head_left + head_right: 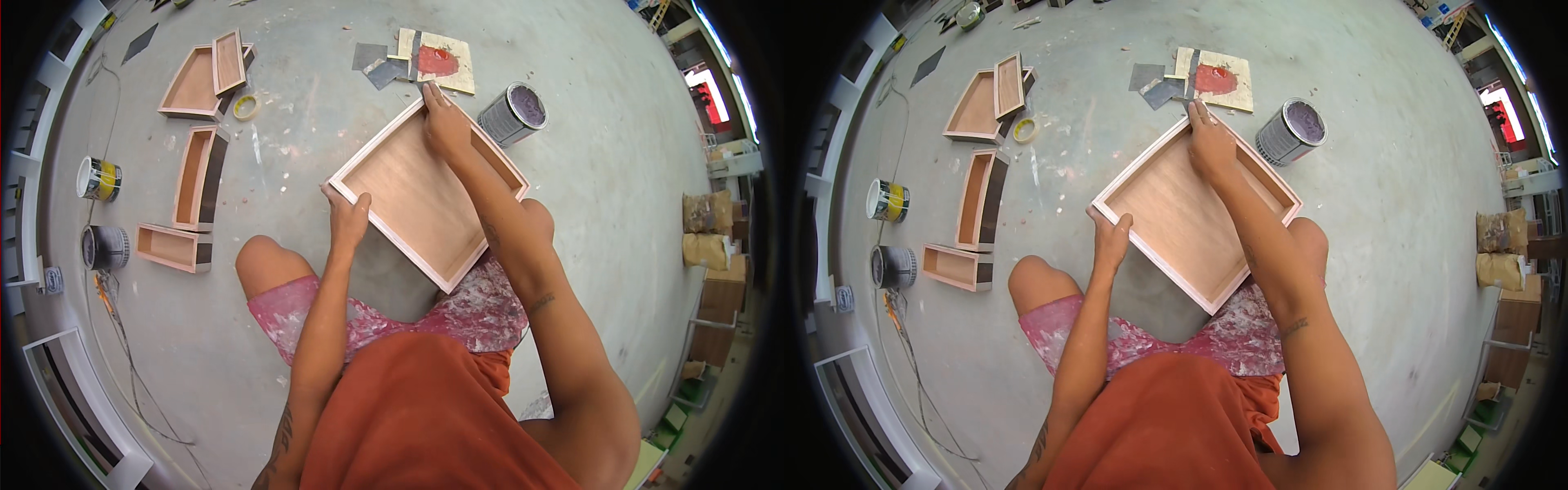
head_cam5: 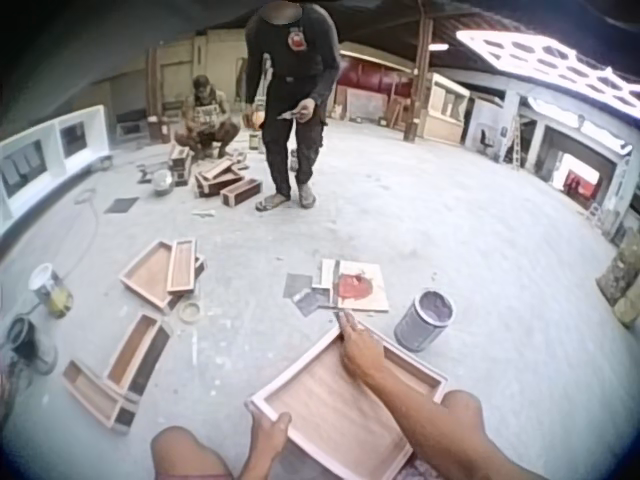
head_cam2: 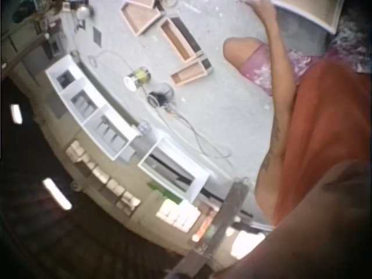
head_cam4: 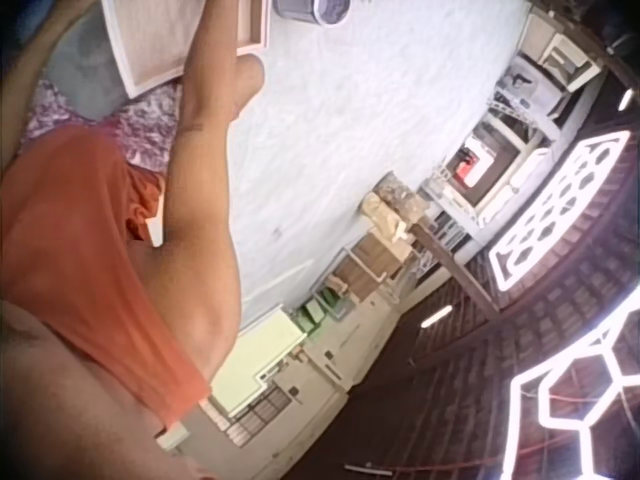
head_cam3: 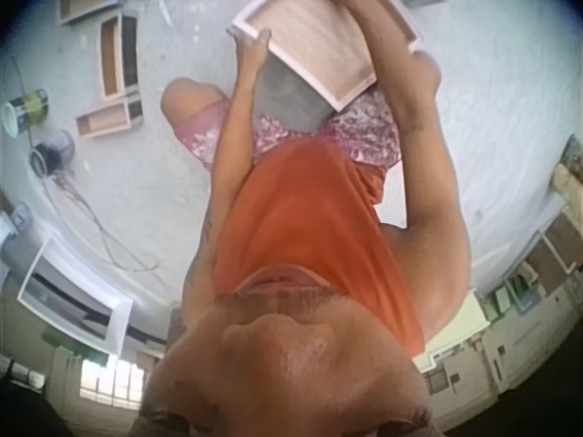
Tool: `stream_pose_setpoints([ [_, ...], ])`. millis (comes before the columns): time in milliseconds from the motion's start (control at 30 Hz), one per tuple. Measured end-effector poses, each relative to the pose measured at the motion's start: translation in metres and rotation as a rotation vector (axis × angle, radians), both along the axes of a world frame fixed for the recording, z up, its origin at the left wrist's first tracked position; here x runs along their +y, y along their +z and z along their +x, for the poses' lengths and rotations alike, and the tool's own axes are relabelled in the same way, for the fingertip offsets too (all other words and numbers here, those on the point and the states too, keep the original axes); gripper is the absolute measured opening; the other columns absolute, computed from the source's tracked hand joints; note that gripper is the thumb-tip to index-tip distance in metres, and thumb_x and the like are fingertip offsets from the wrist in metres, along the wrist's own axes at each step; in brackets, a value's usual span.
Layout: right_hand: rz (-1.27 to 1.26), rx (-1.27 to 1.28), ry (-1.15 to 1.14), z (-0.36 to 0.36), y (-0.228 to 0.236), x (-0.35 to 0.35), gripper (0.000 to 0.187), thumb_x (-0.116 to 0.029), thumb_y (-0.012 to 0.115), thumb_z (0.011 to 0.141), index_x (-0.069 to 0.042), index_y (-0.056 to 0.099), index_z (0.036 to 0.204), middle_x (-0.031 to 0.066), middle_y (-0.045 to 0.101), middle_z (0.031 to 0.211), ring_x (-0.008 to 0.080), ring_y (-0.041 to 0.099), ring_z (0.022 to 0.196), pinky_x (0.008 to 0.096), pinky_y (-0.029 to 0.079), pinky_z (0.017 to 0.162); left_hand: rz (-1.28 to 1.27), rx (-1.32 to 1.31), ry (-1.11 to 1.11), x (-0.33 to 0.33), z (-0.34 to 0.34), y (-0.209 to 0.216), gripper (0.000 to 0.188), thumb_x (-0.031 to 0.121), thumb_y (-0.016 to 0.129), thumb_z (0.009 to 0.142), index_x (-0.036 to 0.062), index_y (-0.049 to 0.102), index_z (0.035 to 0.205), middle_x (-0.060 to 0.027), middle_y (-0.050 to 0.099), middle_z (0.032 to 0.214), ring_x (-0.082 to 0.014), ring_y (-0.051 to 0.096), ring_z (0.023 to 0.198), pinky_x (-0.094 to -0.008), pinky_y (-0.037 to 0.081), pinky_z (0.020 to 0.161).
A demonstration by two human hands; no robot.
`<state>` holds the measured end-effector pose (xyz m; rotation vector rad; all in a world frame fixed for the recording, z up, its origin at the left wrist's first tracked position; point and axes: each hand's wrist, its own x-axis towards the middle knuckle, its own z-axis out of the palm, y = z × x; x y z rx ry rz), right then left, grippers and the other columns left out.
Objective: Sanding the interior and edges of a wooden drawer or box with sandpaper.
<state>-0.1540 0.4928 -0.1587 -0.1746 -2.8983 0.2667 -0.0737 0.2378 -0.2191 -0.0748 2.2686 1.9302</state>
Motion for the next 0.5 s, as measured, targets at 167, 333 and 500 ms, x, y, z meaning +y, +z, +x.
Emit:
stream_pose_setpoints([
  [167, -0.003, -0.138, 0.106, 0.022, -0.008, -0.035, 0.063, -0.008, 0.050, 0.095, -0.008, 0.043, 0.157, 0.0096, 0.038, 0.167, 0.0419, 0.069, 0.107, 0.0508, 0.056, 0.095, 0.008, -0.031, 0.012, -0.004, 0.002, 0.000, 0.076, 0.014, 0.061, 0.084, -0.0065, 0.020, 0.145, -0.0375, 0.051, 0.134, -0.0508, 0.054, 0.126, -0.0488, 0.040, 0.112],
  [333, -0.049, -0.002, -0.051, 0.004, -0.002, -0.008, 0.067, -0.006, 0.051, 0.093, -0.011, 0.039, 0.160, 0.0081, 0.037, 0.168, 0.0443, 0.067, 0.114, 0.0521, 0.055, 0.097, 0.032, -0.034, -0.014, 0.006, -0.002, 0.001, 0.074, 0.013, 0.061, 0.084, -0.0063, 0.021, 0.144, -0.0375, 0.049, 0.136, -0.0500, 0.053, 0.128, -0.0484, 0.038, 0.113],
  [500, -0.042, -0.170, 0.097, 0.022, -0.005, -0.043, 0.071, -0.005, 0.050, 0.094, -0.015, 0.034, 0.162, 0.0075, 0.038, 0.168, 0.0437, 0.067, 0.111, 0.0548, 0.056, 0.094, 0.012, -0.050, 0.024, -0.012, 0.004, -0.001, 0.075, 0.013, 0.062, 0.085, -0.0067, 0.021, 0.144, -0.0376, 0.049, 0.136, -0.0502, 0.052, 0.129, -0.0483, 0.038, 0.114],
])
